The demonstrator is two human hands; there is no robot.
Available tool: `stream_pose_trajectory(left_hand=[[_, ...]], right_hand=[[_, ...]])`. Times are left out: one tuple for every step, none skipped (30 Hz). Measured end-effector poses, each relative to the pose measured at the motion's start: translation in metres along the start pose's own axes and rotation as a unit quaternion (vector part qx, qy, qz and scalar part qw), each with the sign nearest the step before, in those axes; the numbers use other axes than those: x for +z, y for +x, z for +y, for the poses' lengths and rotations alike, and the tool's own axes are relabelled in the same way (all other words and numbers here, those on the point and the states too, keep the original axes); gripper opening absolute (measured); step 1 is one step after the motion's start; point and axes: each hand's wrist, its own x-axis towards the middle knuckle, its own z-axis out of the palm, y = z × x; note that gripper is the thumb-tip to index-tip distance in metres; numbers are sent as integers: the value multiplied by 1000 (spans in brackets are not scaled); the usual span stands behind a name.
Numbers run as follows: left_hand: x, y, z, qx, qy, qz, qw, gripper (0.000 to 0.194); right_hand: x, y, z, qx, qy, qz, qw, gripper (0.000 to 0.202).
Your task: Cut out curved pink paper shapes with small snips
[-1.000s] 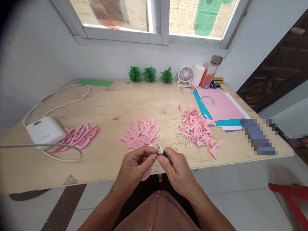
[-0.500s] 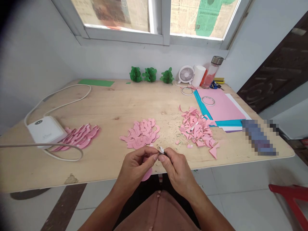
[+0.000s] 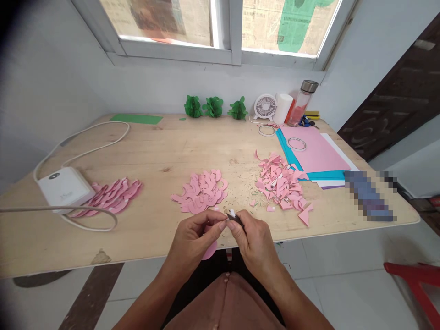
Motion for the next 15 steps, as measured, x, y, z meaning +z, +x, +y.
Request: stream_pose_trajectory(left_hand=[[0,0,0,-2,-1,1,1000,8],[1,0,1,-5,-2,2,1000,8],[1,0,1,-8,-2,3,1000,8],[1,0,1,-11,-3,3,1000,8],[1,0,1,-12,-2,3,1000,8],[2,0,1,-13,-2,1,1000,8],[2,0,1,-13,-1,0,1000,8],[2,0,1,-11,0,-1,1000,8],[2,0,1,-10,2,-1,1000,8],[2,0,1,-9,5,-1,1000,8],[2,0,1,-9,9,-1,1000,8],[2,0,1,-11,13,0,1000,9],[2,0,1,-12,16,1,1000,10],[1,0,0,-14,17,3,1000,11],[1,1,0,-15,18,6,1000,11]], right_hand=[[0,0,1,-2,-6,2,1000,29],[0,0,1,-2,-12,5,1000,29],[1,-1,2,-3,-15,7,1000,29],[1,-1,2,-4,-18,9,1000,29],[1,-1,2,-6,-21,10,1000,29],[1,-1,2,-7,-24,12,1000,28],[1,-1,2,-8,-26,14,1000,28],[0,-1,2,-10,-28,16,999,28],[0,-1,2,-11,-30,19,999,28],[-1,-1,2,-12,-32,23,999,28],[-2,-1,1,-13,-34,27,999,28],[-2,-1,1,-12,-36,32,999,28],[-3,0,1,-12,-37,34,999,28],[-4,0,1,-10,-37,36,999,27],[-4,0,1,-8,-37,34,999,27]])
